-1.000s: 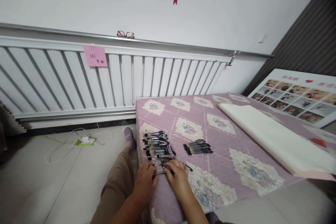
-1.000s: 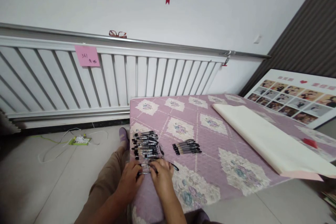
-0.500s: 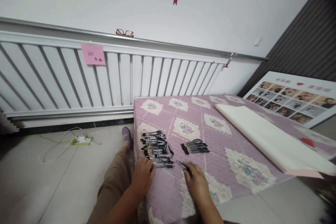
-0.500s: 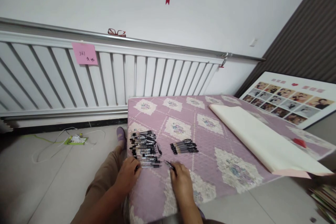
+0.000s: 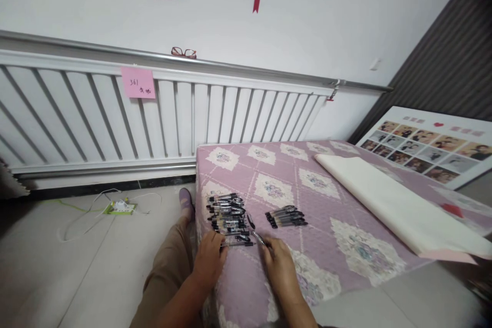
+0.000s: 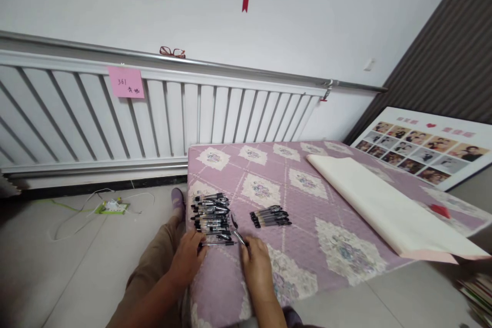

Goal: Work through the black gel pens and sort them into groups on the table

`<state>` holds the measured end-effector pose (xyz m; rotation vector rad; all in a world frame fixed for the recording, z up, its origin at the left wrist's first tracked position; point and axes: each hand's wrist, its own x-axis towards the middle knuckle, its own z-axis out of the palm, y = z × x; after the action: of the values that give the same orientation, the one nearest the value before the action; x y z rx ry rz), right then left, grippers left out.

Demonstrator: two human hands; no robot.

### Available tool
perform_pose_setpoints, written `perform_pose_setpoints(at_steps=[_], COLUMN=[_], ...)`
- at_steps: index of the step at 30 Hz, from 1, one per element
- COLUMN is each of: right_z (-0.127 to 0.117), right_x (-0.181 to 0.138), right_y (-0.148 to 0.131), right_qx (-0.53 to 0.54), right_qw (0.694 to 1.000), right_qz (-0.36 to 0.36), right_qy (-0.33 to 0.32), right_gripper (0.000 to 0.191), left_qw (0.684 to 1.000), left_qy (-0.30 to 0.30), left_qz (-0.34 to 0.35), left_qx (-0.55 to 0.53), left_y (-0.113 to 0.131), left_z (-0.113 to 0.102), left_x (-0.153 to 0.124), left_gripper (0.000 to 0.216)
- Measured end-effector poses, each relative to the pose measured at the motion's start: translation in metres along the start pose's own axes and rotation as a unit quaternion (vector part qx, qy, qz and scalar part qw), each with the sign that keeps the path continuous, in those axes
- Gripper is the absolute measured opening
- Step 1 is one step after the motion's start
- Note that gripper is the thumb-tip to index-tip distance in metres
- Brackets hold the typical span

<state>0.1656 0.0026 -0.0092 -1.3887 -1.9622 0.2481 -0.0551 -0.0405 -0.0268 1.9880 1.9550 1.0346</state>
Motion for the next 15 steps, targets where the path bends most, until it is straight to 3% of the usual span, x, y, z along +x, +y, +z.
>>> perform_pose_setpoints(at_steps=[8, 15], right_z=[-0.004, 0.010], right_x=[-0.003, 0.006], right_y=[0.014, -0.040], right_qx=[-0.026, -0.084], right_qw=[0.998, 0.991], right_qz=[0.017, -0.098], right_qy=[0.048, -0.042], right_gripper=[0.023, 0.020], left_qw=[1.000, 0.999], left_qy=[0.011, 0.044], left_qz=[0.009, 0.001], left_qx=[0.007, 0.001], left_y=[0.000, -0.003], left_z=[0.001, 0.007], left_x=[-0.001, -0.003], left_gripper=[0.012, 0.017])
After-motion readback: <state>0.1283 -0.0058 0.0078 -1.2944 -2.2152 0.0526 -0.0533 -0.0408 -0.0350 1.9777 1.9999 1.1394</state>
